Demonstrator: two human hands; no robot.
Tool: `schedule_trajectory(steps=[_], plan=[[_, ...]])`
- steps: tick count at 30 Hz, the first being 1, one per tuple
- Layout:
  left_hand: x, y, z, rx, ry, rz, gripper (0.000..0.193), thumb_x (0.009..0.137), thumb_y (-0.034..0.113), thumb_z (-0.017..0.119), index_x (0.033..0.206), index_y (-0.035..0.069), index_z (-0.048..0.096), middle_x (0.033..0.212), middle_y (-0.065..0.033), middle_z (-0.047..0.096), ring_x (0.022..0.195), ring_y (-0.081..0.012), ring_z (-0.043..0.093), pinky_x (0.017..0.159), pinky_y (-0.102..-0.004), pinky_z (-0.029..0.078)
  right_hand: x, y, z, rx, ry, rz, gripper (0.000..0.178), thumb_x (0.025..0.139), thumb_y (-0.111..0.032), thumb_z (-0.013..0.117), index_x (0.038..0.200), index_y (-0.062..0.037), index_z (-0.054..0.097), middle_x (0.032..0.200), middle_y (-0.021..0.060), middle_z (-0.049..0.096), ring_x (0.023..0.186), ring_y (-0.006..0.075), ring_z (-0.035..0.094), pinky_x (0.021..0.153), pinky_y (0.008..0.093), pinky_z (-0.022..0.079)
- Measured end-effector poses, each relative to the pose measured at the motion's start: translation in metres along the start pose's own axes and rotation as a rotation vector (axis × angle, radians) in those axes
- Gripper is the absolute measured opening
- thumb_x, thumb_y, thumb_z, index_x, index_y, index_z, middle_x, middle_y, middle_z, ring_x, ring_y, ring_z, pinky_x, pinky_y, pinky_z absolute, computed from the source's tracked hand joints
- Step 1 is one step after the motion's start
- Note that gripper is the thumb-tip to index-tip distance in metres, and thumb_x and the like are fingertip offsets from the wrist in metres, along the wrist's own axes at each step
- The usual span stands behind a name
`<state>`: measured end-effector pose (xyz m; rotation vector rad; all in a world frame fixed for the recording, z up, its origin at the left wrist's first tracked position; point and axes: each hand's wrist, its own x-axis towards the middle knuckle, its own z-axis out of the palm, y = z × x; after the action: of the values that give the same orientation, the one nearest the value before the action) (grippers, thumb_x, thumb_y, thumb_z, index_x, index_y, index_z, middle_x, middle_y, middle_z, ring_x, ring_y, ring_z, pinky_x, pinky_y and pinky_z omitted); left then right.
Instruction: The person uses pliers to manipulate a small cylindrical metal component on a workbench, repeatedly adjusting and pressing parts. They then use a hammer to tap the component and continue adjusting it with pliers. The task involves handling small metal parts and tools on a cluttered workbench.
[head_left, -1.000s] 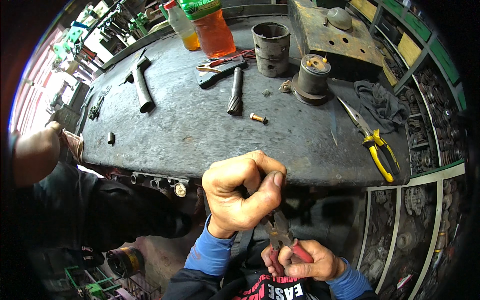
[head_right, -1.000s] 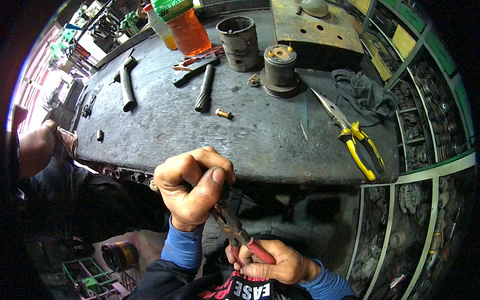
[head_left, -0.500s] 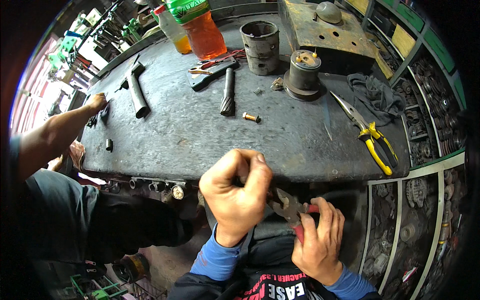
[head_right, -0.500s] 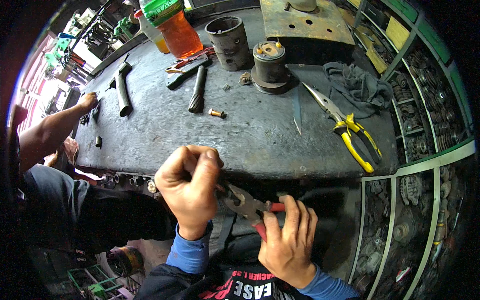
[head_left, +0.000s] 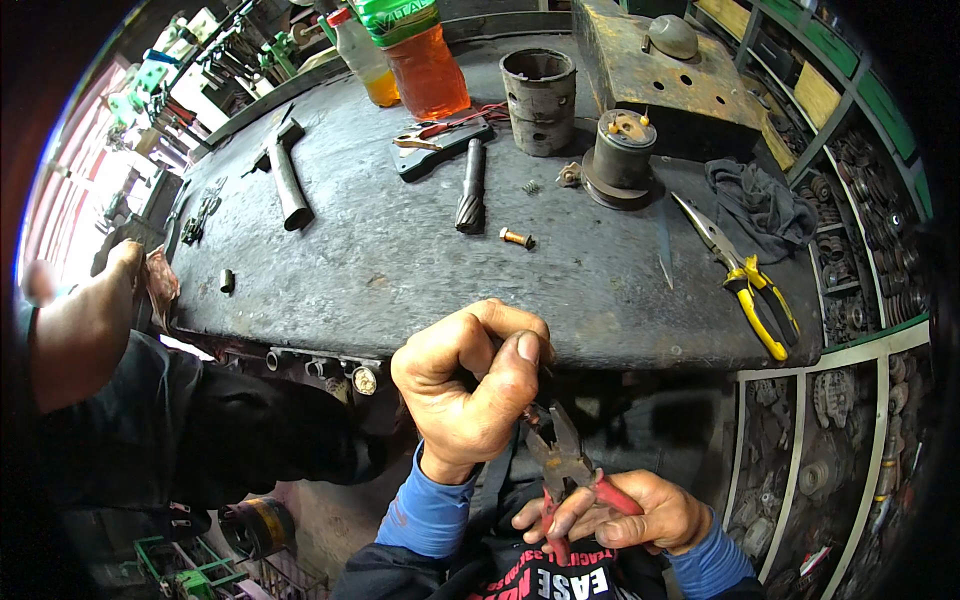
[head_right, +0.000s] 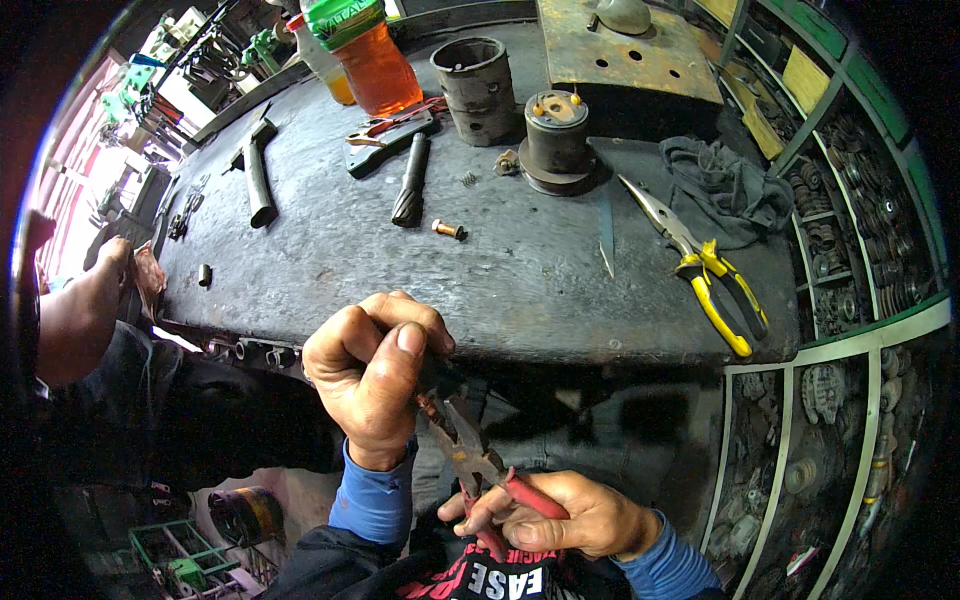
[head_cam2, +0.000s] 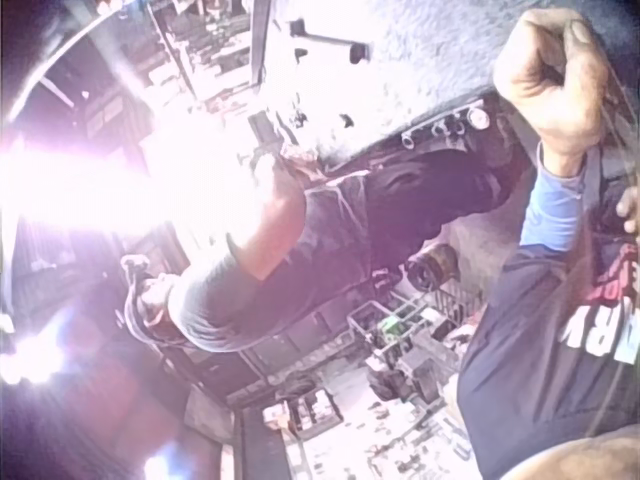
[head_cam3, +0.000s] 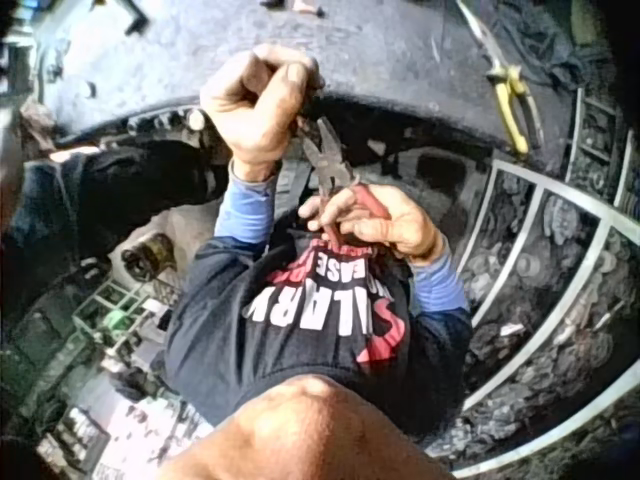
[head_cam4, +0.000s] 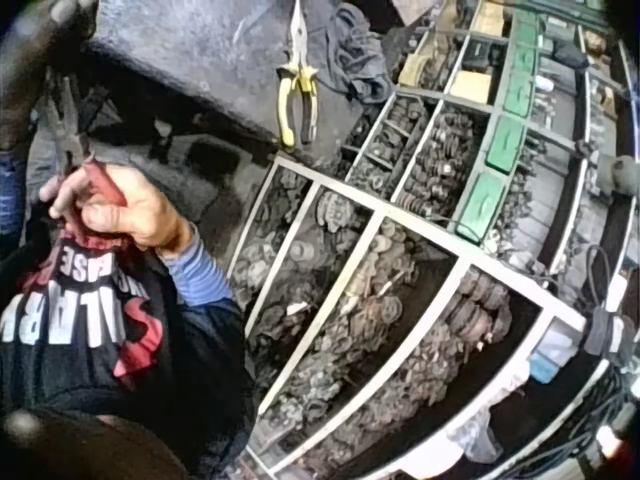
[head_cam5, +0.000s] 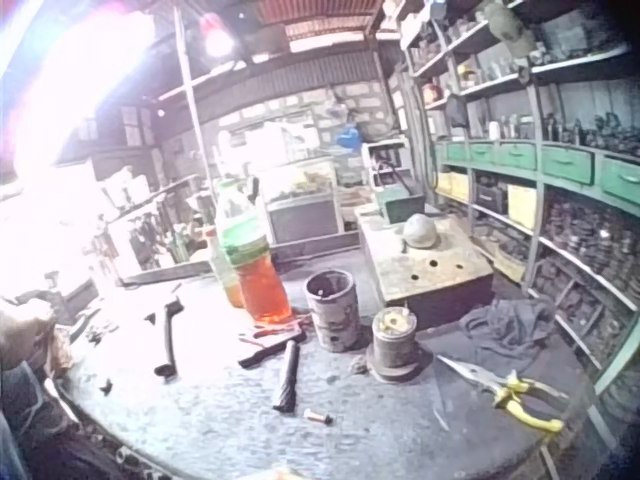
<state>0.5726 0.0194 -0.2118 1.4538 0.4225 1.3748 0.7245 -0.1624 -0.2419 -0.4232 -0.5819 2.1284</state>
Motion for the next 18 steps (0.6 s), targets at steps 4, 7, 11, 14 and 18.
schedule_trajectory(steps=[4, 7, 11, 14, 18], plan=[[0.0021, -0.0037, -0.0022, -0.020, -0.023, 0.043, 0.039, 0.085, -0.011, 0.065, 0.063, 0.007, 0.038, 0.079, -0.0175, 0.072, 0.059, -0.0091, 0.054, 0.053, -0.0258, 0.043, 0.0001, 0.0024, -0.0039, 0.004, -0.030, 0.003, 0.040, 0.104, -0.023, 0.065, 0.135, 0.0033, 0.062, 0.151, 0.0259, 0.053, 0.138, 0.0312, 0.055, 0.118, 0.0429, 0.039], [0.0010, -0.0034, -0.0039, 0.015, -0.041, 0.019, 0.036, 0.088, -0.003, 0.065, 0.066, 0.009, 0.040, 0.076, -0.0209, 0.071, 0.061, -0.0154, 0.057, 0.057, -0.0300, 0.046, 0.0002, 0.0015, -0.0051, 0.011, -0.030, 0.011, 0.040, 0.105, -0.022, 0.064, 0.135, 0.0033, 0.062, 0.149, 0.0263, 0.054, 0.138, 0.0313, 0.055, 0.118, 0.0429, 0.040], [0.0017, -0.0036, -0.0050, 0.032, -0.075, 0.018, 0.035, 0.090, 0.001, 0.066, 0.068, 0.010, 0.040, 0.075, -0.0220, 0.070, 0.062, -0.0190, 0.059, 0.059, -0.0323, 0.047, 0.0025, 0.0006, -0.0044, -0.010, -0.032, 0.012, 0.040, 0.104, -0.023, 0.065, 0.134, 0.0035, 0.063, 0.148, 0.0260, 0.054, 0.134, 0.0294, 0.057, 0.116, 0.0420, 0.041], [0.0036, -0.0055, -0.0032, -0.050, -0.043, 0.048, 0.039, 0.084, -0.010, 0.066, 0.062, 0.007, 0.038, 0.077, -0.0180, 0.072, 0.060, -0.0117, 0.057, 0.054, -0.0269, 0.044, 0.0038, 0.0000, -0.0039, 0.009, -0.028, 0.027, 0.038, 0.104, -0.023, 0.065, 0.132, 0.0032, 0.063, 0.146, 0.0249, 0.056, 0.130, 0.0272, 0.059, 0.114, 0.0414, 0.043], [0.0031, -0.0049, -0.0032, -0.036, -0.071, 0.030, 0.039, 0.083, -0.010, 0.066, 0.062, 0.007, 0.037, 0.076, -0.0173, 0.071, 0.060, -0.0126, 0.059, 0.054, -0.0272, 0.045, 0.0046, 0.0003, -0.0052, 0.043, -0.050, 0.012, 0.030, 0.104, -0.023, 0.066, 0.119, 0.0021, 0.064, 0.135, 0.0196, 0.060, 0.122, 0.0242, 0.060, 0.111, 0.0407, 0.044]])
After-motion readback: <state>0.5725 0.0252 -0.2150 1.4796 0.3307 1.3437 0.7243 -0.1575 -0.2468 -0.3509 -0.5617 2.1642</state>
